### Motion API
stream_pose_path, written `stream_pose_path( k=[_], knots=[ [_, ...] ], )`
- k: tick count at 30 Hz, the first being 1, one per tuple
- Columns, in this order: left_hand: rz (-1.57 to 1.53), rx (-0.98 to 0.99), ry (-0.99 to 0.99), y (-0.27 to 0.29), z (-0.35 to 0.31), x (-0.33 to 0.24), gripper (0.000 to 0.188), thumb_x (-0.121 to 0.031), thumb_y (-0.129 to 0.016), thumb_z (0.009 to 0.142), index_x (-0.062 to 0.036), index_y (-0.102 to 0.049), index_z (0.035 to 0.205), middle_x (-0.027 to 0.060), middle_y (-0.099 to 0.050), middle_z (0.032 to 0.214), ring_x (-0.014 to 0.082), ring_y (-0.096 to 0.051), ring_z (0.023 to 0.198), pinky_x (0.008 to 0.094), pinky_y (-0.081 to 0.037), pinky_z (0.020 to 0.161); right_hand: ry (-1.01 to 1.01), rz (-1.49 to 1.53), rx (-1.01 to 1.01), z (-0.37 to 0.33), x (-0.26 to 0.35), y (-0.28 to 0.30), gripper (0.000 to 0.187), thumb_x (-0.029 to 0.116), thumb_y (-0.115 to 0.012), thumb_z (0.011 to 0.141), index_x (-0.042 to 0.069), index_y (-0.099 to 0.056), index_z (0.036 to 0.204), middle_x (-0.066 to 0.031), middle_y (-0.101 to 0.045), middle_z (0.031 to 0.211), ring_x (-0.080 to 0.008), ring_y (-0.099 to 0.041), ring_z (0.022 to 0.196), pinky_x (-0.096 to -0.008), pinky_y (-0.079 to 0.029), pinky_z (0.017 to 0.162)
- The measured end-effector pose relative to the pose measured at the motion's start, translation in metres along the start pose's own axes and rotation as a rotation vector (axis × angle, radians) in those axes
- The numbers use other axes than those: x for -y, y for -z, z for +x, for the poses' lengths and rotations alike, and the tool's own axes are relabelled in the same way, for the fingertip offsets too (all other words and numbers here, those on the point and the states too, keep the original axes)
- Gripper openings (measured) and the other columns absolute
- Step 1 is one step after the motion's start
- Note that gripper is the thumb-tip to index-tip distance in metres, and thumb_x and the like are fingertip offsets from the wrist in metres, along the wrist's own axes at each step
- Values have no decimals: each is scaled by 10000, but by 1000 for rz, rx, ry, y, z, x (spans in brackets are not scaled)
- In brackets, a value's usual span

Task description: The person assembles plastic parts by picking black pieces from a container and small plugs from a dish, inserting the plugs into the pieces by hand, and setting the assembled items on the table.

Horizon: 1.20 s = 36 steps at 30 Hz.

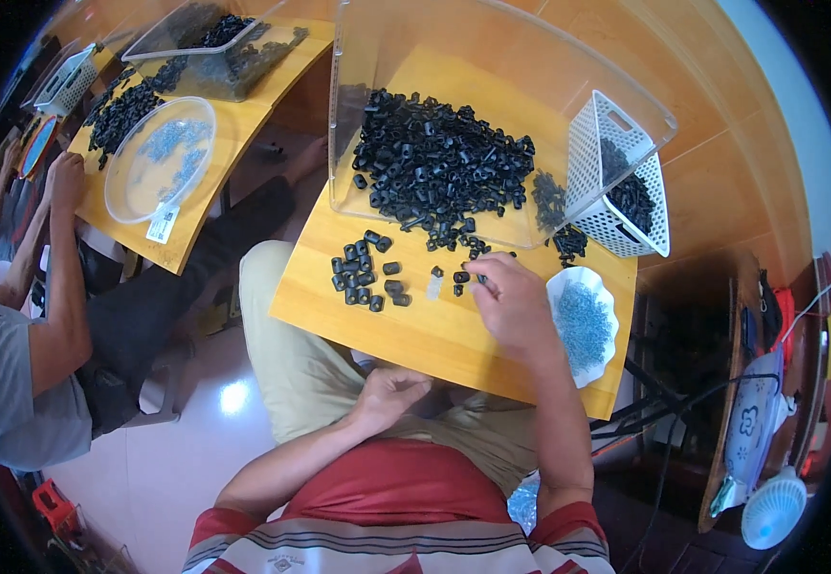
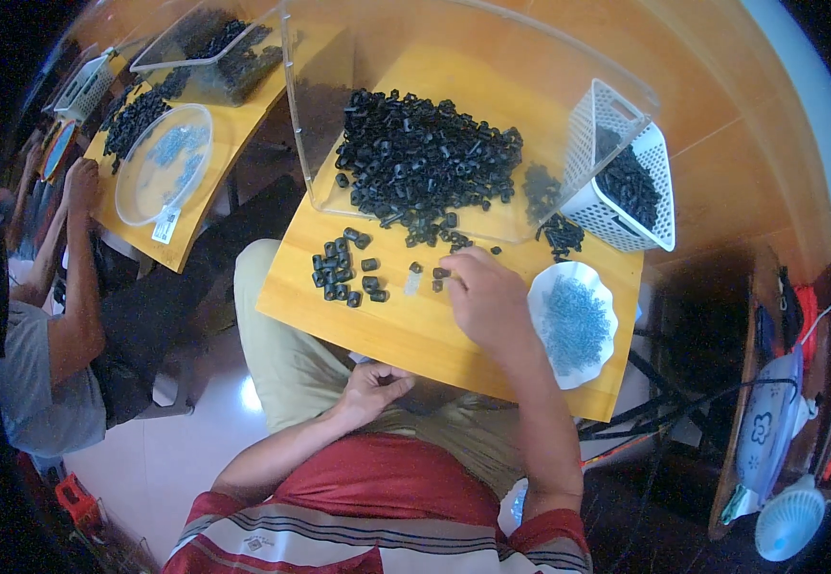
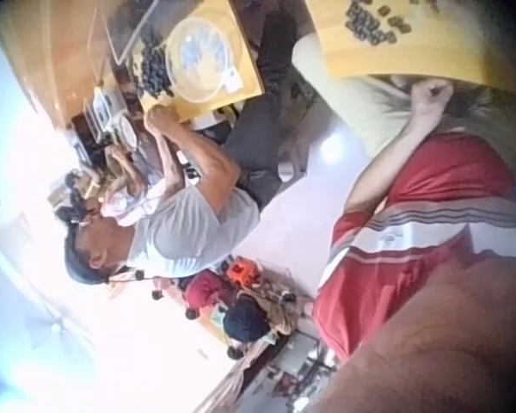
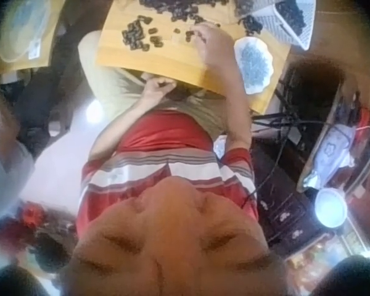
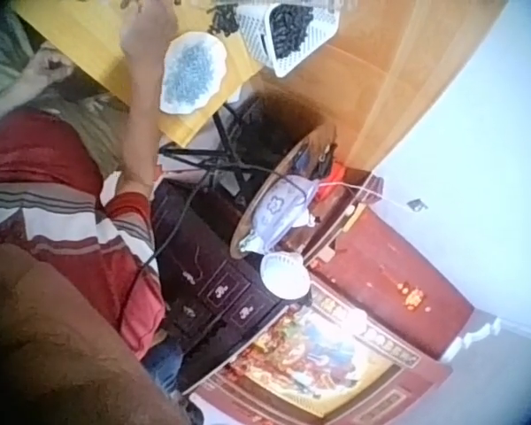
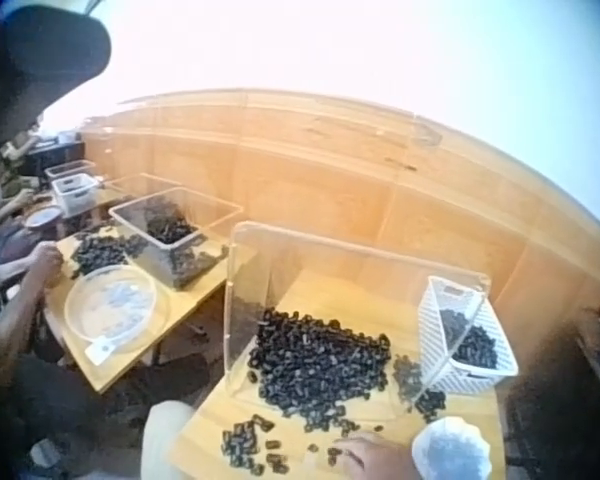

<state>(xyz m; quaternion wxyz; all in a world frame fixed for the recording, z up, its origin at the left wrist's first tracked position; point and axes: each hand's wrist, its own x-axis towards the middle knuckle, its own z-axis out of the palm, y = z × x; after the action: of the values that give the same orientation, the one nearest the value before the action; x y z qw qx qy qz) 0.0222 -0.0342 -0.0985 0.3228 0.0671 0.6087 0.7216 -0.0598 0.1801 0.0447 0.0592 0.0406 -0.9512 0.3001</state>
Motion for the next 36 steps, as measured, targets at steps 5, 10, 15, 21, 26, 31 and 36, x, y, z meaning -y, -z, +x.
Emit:
stream_pose_path(
  k=[5, 10, 15, 21, 26, 31, 36],
  knots=[
    [39, 15, 0, 0, 1, 0, 129, -65, -684, 940, 25, -729, 1021, 42, -732, 929, 79, -632, 861, 256, -520, 787, -18, -117, 56, -3, -11, 9, 234, 112, -641, 858, 83, -681, 1086, -104, -680, 1062, -345, -675, 905, -439, -540, 805],
    [5, 9, 2, -3, 1, 3, 140, -76, -690, 941, 25, -726, 1030, 48, -734, 944, 85, -639, 877, 259, -523, 809, -41, -217, 82, -3, -19, 3, 241, 143, -629, 863, 92, -682, 1093, -111, -682, 1055, -357, -673, 911, -461, -537, 800],
    [0, 10, 26, -2, 1, 3, 147, -82, -695, 941, 23, -723, 1041, 54, -738, 958, 93, -647, 892, 260, -525, 833, -3, -240, 18, -2, -24, -3, 205, 122, -621, 840, 90, -697, 1028, -114, -695, 973, -364, -677, 840, -471, -541, 756],
    [64, -11, 10, -2, 1, -1, 126, -69, -693, 940, 16, -728, 1025, 37, -732, 950, 92, -645, 889, 260, -529, 821, -33, 20, -82, -4, -7, -14, 170, 47, -653, 819, 36, -704, 980, -136, -684, 888, -270, -652, 639, -389, -521, 602],
    [2, -9, 7, -5, 1, 1, 123, -48, -693, 934, 30, -726, 1024, 39, -731, 948, 84, -640, 889, 252, -528, 809, 123, 152, -100, -1, 25, -40, 141, 26, -660, 822, 18, -699, 958, -114, -676, 857, -256, -643, 613, -368, -528, 589],
    [-24, -26, -23, -5, 0, -1, 72, -28, -695, 929, 12, -730, 977, 12, -726, 906, 71, -621, 863, 255, -503, 820, 272, -89, -197, 14, 22, -32, 234, -8, -639, 807, 37, -698, 1028, -93, -669, 1033, -299, -656, 889, -405, -547, 746],
    [26, 3, -26, -2, 1, -1, 129, -38, -686, 938, 37, -720, 1036, 46, -731, 957, 85, -636, 893, 254, -522, 825, 201, -360, -198, 23, 2, -33, 271, -19, -606, 811, 39, -702, 1058, -82, -644, 1098, -294, -607, 1000, -395, -533, 839]
  ],
)
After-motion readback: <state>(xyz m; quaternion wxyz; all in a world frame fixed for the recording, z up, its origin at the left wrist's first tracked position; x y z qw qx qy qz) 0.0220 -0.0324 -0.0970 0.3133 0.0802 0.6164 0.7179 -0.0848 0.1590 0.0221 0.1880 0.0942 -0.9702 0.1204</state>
